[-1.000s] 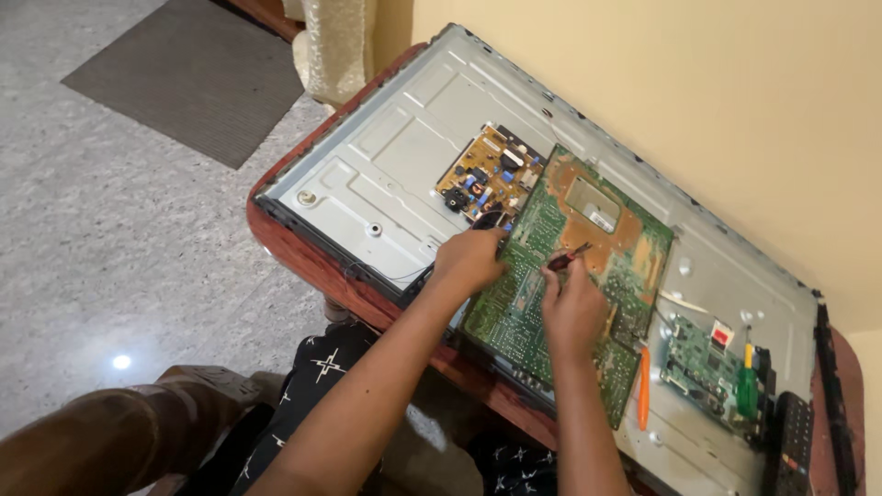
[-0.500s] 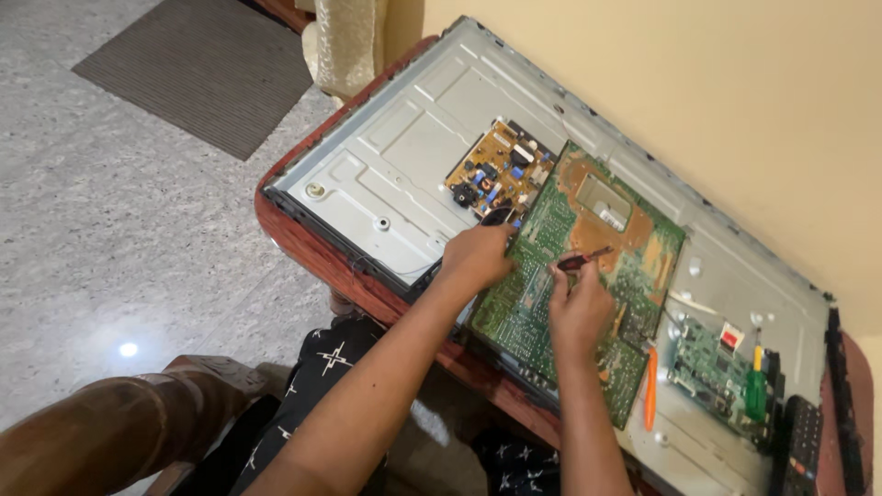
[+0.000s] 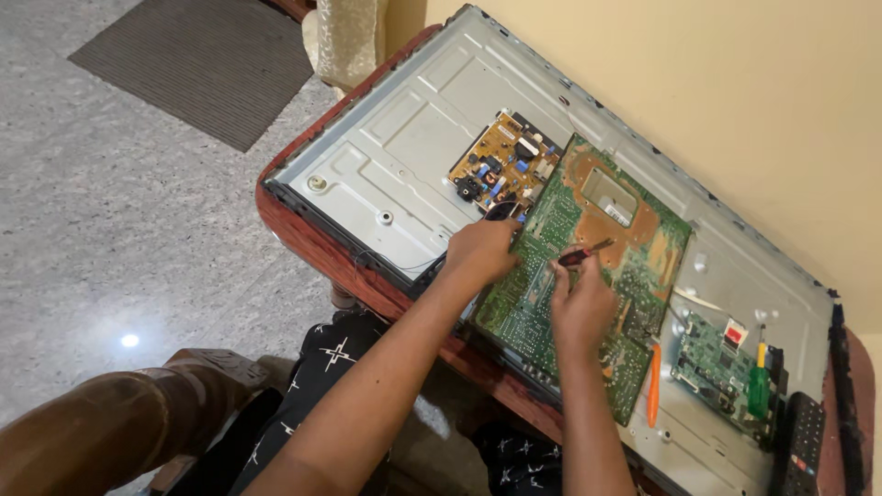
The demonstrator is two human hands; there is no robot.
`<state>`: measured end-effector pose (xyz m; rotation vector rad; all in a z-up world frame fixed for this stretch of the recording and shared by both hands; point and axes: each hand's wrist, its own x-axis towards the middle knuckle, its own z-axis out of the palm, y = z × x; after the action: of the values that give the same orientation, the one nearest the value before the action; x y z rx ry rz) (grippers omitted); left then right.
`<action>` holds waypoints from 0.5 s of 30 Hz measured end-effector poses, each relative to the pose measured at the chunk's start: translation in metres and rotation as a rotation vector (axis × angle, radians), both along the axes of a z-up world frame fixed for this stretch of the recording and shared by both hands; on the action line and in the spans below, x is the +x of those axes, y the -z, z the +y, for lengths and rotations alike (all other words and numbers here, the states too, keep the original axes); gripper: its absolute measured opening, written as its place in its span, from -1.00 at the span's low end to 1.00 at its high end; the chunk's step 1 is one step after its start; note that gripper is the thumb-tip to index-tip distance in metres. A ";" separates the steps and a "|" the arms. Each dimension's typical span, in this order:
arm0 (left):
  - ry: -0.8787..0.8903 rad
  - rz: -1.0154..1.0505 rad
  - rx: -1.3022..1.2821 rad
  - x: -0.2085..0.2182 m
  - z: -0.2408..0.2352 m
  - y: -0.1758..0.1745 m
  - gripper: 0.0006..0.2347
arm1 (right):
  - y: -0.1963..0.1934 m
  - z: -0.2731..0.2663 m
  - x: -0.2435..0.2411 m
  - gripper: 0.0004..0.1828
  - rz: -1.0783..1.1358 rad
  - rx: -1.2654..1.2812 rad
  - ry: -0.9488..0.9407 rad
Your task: The person uses a small brush to clean a green circuit board placed on a disassembled TV chassis. They repeatedly brush different areas of the board, occasionally switching to a larger orange brush, and continue scrubbing the same regions throughout the clip.
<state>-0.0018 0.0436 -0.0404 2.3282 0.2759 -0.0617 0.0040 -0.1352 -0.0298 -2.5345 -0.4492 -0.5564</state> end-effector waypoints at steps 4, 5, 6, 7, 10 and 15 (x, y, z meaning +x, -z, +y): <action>-0.028 -0.014 -0.008 -0.003 0.001 -0.003 -0.54 | -0.003 0.004 0.002 -0.83 -0.124 -0.006 -0.060; -0.025 -0.009 -0.006 -0.004 0.000 -0.003 -0.53 | -0.002 0.004 0.001 -0.83 -0.126 0.004 -0.060; -0.022 -0.003 -0.004 -0.004 0.000 -0.003 -0.52 | -0.002 0.003 0.000 -0.83 -0.102 0.005 -0.065; -0.019 -0.004 -0.007 -0.004 -0.001 -0.002 -0.52 | -0.002 0.002 -0.001 -0.82 -0.080 0.003 -0.068; -0.018 -0.007 -0.010 -0.001 0.000 -0.002 -0.52 | -0.003 0.002 0.002 -0.80 -0.071 0.024 -0.081; -0.025 -0.024 -0.001 -0.003 -0.001 -0.001 -0.53 | -0.004 0.003 0.002 -0.79 -0.080 -0.053 -0.006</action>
<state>-0.0049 0.0428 -0.0397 2.3220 0.2931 -0.0212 0.0063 -0.1318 -0.0255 -2.5669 -0.5062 -0.6535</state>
